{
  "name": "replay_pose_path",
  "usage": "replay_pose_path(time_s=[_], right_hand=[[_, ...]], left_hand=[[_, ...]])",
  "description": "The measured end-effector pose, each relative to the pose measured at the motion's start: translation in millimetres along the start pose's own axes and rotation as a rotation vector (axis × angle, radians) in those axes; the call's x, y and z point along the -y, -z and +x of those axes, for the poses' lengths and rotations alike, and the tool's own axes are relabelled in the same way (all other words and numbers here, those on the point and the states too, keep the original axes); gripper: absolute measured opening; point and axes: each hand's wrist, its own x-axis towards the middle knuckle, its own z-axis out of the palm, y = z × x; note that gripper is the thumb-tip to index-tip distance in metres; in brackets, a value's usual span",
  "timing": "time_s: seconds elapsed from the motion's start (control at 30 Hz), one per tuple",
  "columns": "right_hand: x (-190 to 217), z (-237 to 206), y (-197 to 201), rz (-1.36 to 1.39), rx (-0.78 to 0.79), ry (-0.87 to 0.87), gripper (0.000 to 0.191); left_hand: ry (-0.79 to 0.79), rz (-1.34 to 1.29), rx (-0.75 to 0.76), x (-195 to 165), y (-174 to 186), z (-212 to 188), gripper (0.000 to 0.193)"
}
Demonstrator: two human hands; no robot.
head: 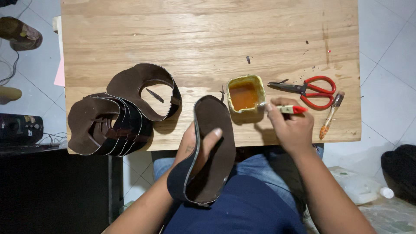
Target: The person applies a brown adhesive to the edges of flexible shoe components using a small brush. They repeatedly dip the brush into a container and coat the edges of each piece, then place the treated pieces aside on the table.
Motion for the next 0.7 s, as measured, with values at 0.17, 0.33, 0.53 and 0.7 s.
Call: replay_pose_path(time_s=[0.17,0.33,0.53,0.7], right_hand=[[-5.6,-3.0,-0.4,0.510,0.114,-0.354,0.020],[-1.9,-10.2,-11.5,0.753,0.107,-0.184,0.023],[1.3,-14.2,-23.2,0.744,0.154,-0.110,0.021],[8.4,-10.8,-17.0,0.584,0.098,-0.016,0.016]], left_hand=[[-0.017,0.200,0.184,-3.9,12.3,-9.1,0.044],[0.097,0.009,0.123,-11.7,8.0,-5.7,0.032],[0.119,-0.028,0.140,-16.6,5.9,-4.4,0.032],[0.004,0.136,0.153,-15.0,5.8,3.0,0.036]])
